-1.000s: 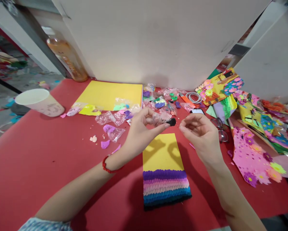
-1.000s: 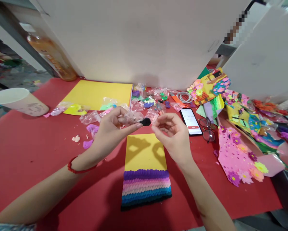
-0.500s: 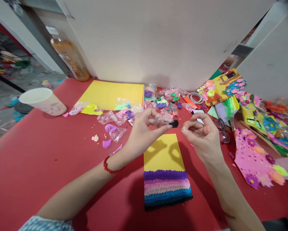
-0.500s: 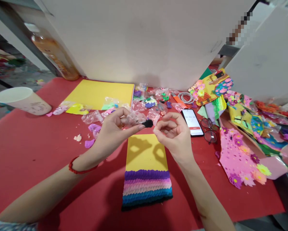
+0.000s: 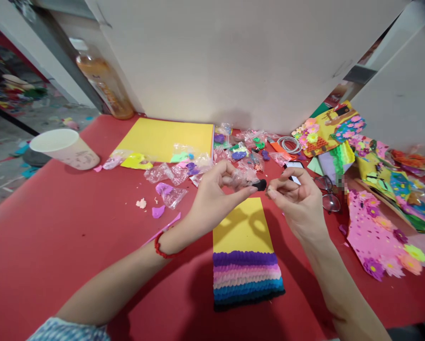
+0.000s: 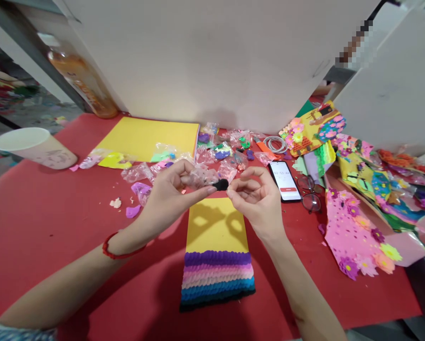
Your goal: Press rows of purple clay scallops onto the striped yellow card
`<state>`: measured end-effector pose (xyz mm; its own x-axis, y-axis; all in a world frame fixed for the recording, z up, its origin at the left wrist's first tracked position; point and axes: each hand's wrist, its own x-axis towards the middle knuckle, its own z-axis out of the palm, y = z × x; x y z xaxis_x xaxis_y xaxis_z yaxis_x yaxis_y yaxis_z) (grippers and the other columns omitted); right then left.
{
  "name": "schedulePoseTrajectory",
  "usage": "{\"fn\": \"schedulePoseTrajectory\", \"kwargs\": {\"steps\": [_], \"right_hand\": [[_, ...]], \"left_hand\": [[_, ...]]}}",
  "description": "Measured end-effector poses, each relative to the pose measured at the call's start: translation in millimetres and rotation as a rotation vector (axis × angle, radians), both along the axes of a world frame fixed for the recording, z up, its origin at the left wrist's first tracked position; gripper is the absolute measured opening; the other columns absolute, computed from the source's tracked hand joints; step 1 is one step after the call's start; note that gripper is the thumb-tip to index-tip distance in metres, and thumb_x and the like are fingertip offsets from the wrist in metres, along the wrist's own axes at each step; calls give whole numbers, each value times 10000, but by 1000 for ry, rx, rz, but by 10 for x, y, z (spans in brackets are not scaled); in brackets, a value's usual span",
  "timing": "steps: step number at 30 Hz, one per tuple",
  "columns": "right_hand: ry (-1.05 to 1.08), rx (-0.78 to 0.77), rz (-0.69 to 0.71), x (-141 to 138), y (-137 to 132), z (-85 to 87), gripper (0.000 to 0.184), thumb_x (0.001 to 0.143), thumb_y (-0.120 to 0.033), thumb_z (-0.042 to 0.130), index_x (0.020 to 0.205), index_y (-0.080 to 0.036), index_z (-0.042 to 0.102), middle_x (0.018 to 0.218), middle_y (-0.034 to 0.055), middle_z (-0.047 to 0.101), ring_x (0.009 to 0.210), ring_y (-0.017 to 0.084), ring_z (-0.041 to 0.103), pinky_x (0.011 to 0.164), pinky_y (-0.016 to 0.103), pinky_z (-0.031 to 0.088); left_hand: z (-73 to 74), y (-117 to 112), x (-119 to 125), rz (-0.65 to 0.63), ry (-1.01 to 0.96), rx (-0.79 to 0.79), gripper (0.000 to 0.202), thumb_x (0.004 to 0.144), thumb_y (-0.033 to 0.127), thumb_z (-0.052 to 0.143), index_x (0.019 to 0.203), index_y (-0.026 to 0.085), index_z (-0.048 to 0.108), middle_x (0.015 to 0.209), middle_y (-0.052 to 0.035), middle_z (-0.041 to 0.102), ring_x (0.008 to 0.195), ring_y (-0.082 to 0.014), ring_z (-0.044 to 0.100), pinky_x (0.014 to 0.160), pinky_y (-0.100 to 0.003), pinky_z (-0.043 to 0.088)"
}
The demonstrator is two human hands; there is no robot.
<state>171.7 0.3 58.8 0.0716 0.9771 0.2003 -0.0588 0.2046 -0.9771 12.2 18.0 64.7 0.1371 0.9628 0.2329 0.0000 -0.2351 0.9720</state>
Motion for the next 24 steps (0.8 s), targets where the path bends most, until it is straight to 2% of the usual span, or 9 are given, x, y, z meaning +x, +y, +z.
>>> {"fn": "schedulePoseTrajectory", "kwargs": {"steps": [10, 15, 20, 24], "right_hand": [[41, 3, 36, -5, 4, -20, 317, 630, -109, 691, 828, -233, 478, 621, -83, 630, 595, 53, 594, 594, 175, 482], [-7, -10, 1, -8, 2, -12, 326, 633, -142, 710, 856, -234, 491, 646, -74, 656, 609, 70, 628, 613, 194, 511], [-117, 18, -75, -30, -17, 20, 308, 659, -170, 706, 863, -238, 485, 691, -57, 666, 675, 98, 658, 683, 238, 537], [-220, 57, -106, -63, -36, 30, 315, 686, -184, 694, 898, -241, 468, 705, -49, 661, 682, 112, 659, 688, 265, 544]], "left_hand": [[2, 2, 4, 6, -17, -13, 309, 651, 92, 671, 639, 189, 377, 546, 84, 421, 509, -58, 439, 508, -191, 368], [-16, -4, 8, 5, -13, 19, 306, 660, 83, 667, 645, 191, 380, 559, 77, 434, 519, -65, 471, 509, -193, 401], [-59, -6, 16, 61, 58, 146, 294, 686, 96, 660, 660, 196, 385, 605, 64, 461, 547, -74, 496, 520, -202, 404], [-124, -22, 20, 146, 177, 339, 290, 703, 102, 649, 681, 204, 378, 630, 61, 473, 570, -97, 517, 548, -235, 388]]}}
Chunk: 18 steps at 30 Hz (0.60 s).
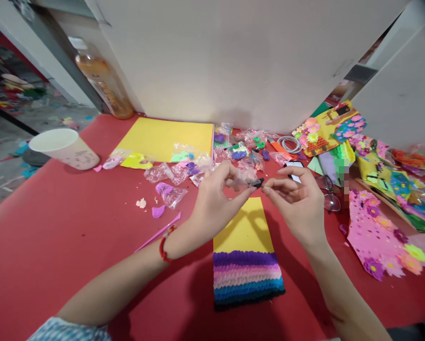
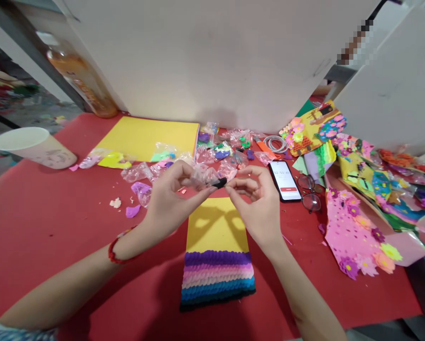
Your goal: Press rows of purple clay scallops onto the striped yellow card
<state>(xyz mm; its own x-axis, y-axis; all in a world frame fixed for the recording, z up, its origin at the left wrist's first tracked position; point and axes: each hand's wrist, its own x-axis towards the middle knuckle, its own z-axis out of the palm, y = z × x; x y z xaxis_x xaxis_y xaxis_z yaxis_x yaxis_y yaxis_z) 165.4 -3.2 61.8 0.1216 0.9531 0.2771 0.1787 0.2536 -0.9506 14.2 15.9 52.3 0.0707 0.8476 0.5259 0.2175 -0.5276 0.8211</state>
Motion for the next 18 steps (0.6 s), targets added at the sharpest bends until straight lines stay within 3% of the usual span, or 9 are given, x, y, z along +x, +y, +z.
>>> {"fn": "schedulePoseTrajectory", "kwargs": {"steps": [4, 6, 8, 11, 15, 18], "right_hand": [[-146, 86, -88, -37, -22, 1, 301, 693, -178, 697, 883, -246, 474, 705, -50, 631, 678, 118, 646, 662, 275, 545], [-218, 119, -141, -42, -31, 10, 276, 696, -180, 700, 862, -247, 490, 705, -49, 617, 669, 116, 634, 649, 271, 540], [-265, 140, -173, -25, -36, 21, 228, 701, -203, 703, 822, -243, 514, 698, -44, 607, 652, 115, 613, 634, 271, 531], [-226, 97, -133, 38, -29, 29, 132, 717, -249, 696, 751, -224, 571, 701, -21, 610, 655, 116, 590, 623, 267, 514], [125, -127, 108, 122, -8, 12, 123, 753, -328, 656, 727, -210, 634, 670, -15, 608, 623, 91, 568, 590, 224, 489], [338, -273, 252, 132, 2, 4, 153, 739, -352, 660, 719, -201, 654, 616, -23, 584, 542, 67, 524, 501, 190, 439]], "left_hand": [[-53, -20, -5, 111, 237, 261, 266, 711, 84, 630, 692, 207, 395, 610, 66, 483, 568, -113, 494, 613, -285, 332], [-52, -18, -9, 115, 258, 301, 266, 705, 84, 635, 688, 207, 400, 598, 68, 487, 556, -112, 482, 621, -294, 323], [-27, -3, -18, 75, 189, 229, 266, 700, 97, 642, 683, 207, 400, 608, 62, 495, 564, -112, 495, 608, -285, 346], [38, 39, -43, -26, 9, -4, 270, 694, 117, 650, 681, 204, 395, 619, 56, 495, 572, -104, 518, 562, -247, 394], [103, 90, -73, -129, -129, -274, 296, 672, 129, 670, 651, 196, 383, 577, 71, 444, 536, -79, 483, 527, -212, 391], [108, 89, -67, -139, -133, -323, 290, 674, 135, 671, 656, 193, 388, 566, 76, 426, 530, -76, 470, 526, -210, 382]]}}
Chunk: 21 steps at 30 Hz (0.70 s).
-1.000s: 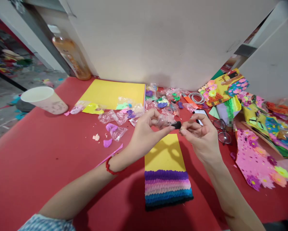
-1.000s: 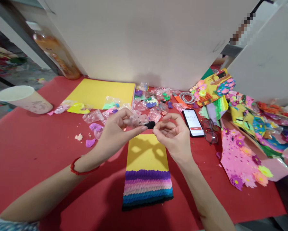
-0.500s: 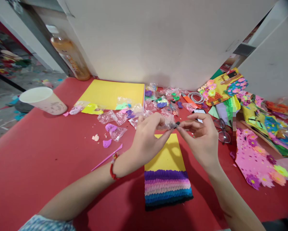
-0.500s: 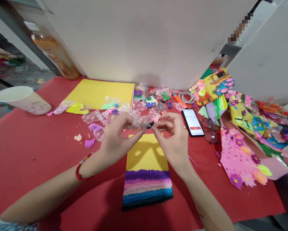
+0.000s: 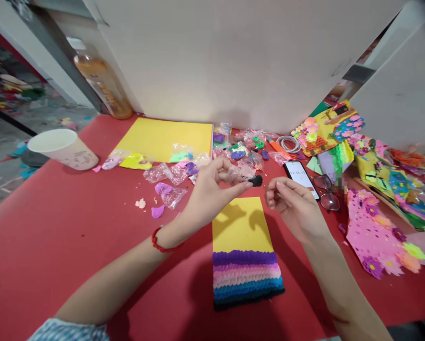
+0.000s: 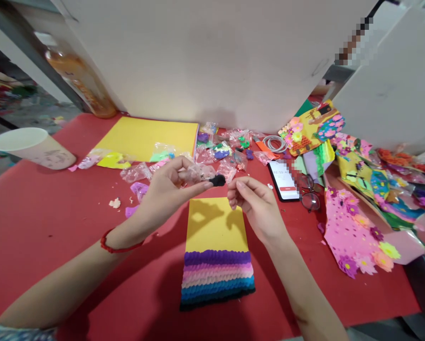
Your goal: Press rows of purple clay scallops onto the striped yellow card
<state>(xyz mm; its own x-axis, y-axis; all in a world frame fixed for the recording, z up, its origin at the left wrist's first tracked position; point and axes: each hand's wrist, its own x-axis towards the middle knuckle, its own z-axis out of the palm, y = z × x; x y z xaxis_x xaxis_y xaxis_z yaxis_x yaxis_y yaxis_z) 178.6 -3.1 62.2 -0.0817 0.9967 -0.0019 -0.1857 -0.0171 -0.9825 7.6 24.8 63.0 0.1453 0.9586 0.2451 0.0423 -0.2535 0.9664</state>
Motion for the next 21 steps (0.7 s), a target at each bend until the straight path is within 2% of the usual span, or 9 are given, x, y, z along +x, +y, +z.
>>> {"fn": "schedulePoseTrajectory", "kwargs": {"steps": [4, 7, 9, 12, 16, 18, 21], "right_hand": [[-36, -25, 84, -43, 9, 8, 167, 770, -351, 626, 738, -190, 657, 556, -33, 554, 454, 55, 462, 430, 190, 367], [-142, 34, 65, -64, 6, 18, 184, 788, -364, 606, 761, -186, 645, 564, -31, 560, 471, 66, 477, 454, 205, 381], [-189, 76, 34, -53, -3, 27, 166, 804, -355, 592, 807, -196, 642, 576, -36, 554, 488, 66, 477, 469, 203, 384], [-184, 82, -5, -11, -11, 49, 139, 814, -342, 581, 815, -211, 630, 565, -46, 523, 480, 60, 443, 445, 188, 358], [-91, 2, 15, 12, 10, 65, 150, 782, -357, 590, 759, -209, 591, 570, -43, 520, 446, 60, 414, 409, 195, 344], [-63, 11, 13, 0, 23, 52, 114, 764, -324, 597, 785, -213, 579, 632, -35, 553, 484, 66, 458, 454, 207, 398], [-73, 105, -24, -23, 30, 12, 124, 735, -238, 629, 829, -224, 550, 757, -26, 589, 611, 78, 538, 584, 226, 476]], "left_hand": [[-39, -43, 27, 22, 72, 179, 279, 688, 124, 650, 671, 199, 382, 600, 64, 463, 547, -86, 492, 535, -219, 396], [-85, -57, 29, 122, 248, 403, 252, 699, 115, 631, 676, 202, 396, 613, 55, 500, 561, -103, 504, 585, -260, 399], [-111, -48, 21, 187, 329, 491, 231, 708, 118, 625, 682, 203, 413, 615, 49, 516, 576, -116, 512, 617, -285, 394], [-117, -27, 14, 171, 277, 418, 232, 716, 131, 623, 690, 204, 404, 626, 44, 520, 592, -123, 542, 605, -279, 405], [-79, -27, 27, 106, 135, 261, 267, 689, 137, 643, 684, 204, 385, 597, 62, 485, 547, -96, 525, 538, -232, 406], [-64, -30, 33, 70, 72, 190, 278, 674, 136, 655, 676, 200, 385, 590, 68, 470, 533, -83, 506, 521, -216, 407], [-58, -21, 36, 34, 16, 86, 283, 660, 131, 666, 667, 194, 390, 588, 68, 455, 545, -79, 506, 526, -210, 412]]}}
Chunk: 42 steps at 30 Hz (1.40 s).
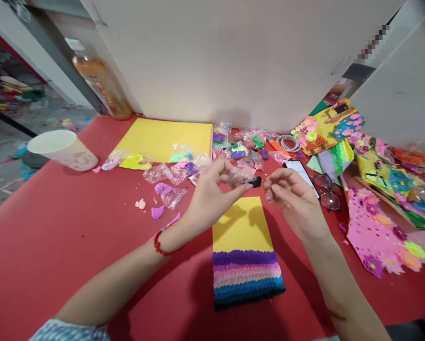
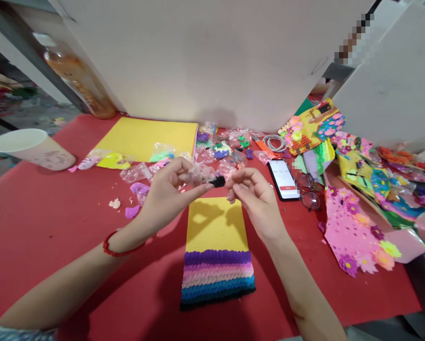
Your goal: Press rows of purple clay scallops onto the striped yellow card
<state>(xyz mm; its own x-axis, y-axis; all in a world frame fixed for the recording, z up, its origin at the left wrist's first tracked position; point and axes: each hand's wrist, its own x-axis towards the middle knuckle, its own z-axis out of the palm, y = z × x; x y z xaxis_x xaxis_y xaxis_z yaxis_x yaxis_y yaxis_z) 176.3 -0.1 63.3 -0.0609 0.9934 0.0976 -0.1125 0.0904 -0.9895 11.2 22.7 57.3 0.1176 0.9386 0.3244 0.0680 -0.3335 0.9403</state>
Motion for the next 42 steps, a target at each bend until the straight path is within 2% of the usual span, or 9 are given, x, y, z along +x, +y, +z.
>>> {"fn": "schedulePoseTrajectory", "kwargs": {"steps": [5, 9, 11, 14, 17, 22, 27, 32, 42], "right_hand": [[-45, 131, 14, -8, -15, -45, 239, 716, -182, 663, 872, -241, 491, 836, -20, 586, 769, 100, 575, 693, 245, 511], [-71, 172, -8, -26, -28, -30, 304, 704, -193, 670, 870, -255, 423, 808, -37, 551, 713, 96, 566, 674, 261, 516], [-94, 188, -42, -53, -36, -17, 327, 701, -186, 669, 865, -257, 394, 794, -46, 526, 682, 87, 553, 657, 257, 512], [-165, 236, -134, -103, -45, -3, 350, 695, -153, 666, 863, -256, 377, 787, -49, 495, 698, 88, 546, 678, 261, 503], [-238, 309, -193, -131, -46, -4, 330, 709, -126, 642, 855, -253, 375, 803, -42, 475, 725, 95, 540, 707, 279, 500], [-256, 338, -235, -115, -32, -20, 328, 721, -93, 625, 868, -257, 382, 802, -49, 462, 723, 96, 555, 736, 303, 506], [-203, 306, -240, -121, -19, -5, 326, 698, -105, 649, 859, -250, 405, 784, -51, 500, 724, 91, 560, 714, 273, 505], [-152, 220, -204, -81, -24, 18, 331, 690, -135, 679, 872, -246, 426, 738, -55, 601, 696, 93, 597, 678, 256, 507], [-118, 208, -180, -100, -57, -16, 333, 680, -129, 655, 852, -248, 394, 666, -77, 599, 622, 78, 587, 628, 237, 501]], "left_hand": [[15, 6, -2, -8, 1, -20, 270, 662, 124, 659, 657, 190, 398, 600, 58, 465, 557, -81, 509, 526, -211, 409], [8, -48, 3, 33, 87, 98, 265, 694, 137, 641, 673, 200, 384, 618, 54, 483, 570, -95, 524, 540, -231, 400], [-19, -90, 8, 102, 209, 254, 254, 717, 137, 626, 685, 205, 383, 624, 52, 510, 581, -109, 535, 572, -257, 382], [-72, -144, 7, 187, 471, 612, 194, 772, 109, 571, 712, 212, 418, 621, 46, 554, 590, -125, 527, 623, -298, 327], [-107, -152, -15, 171, 630, 874, 193, 803, 55, 517, 718, 215, 450, 645, 34, 589, 620, -133, 529, 641, -309, 282], [-120, -105, -43, 219, 540, 823, 206, 783, 50, 559, 721, 223, 466, 671, 41, 605, 619, -139, 528, 664, -305, 265], [-126, -115, -27, 189, 656, 955, 222, 777, 32, 528, 716, 225, 438, 628, 47, 597, 607, -141, 542, 645, -307, 269], [-82, -68, -72, 280, 528, 821, 244, 743, 41, 579, 726, 221, 415, 666, 47, 586, 606, -133, 518, 664, -304, 286], [-64, -50, -34, 343, 528, 844, 268, 764, 68, 574, 696, 207, 355, 579, 70, 467, 521, -104, 400, 618, -278, 275]]}}
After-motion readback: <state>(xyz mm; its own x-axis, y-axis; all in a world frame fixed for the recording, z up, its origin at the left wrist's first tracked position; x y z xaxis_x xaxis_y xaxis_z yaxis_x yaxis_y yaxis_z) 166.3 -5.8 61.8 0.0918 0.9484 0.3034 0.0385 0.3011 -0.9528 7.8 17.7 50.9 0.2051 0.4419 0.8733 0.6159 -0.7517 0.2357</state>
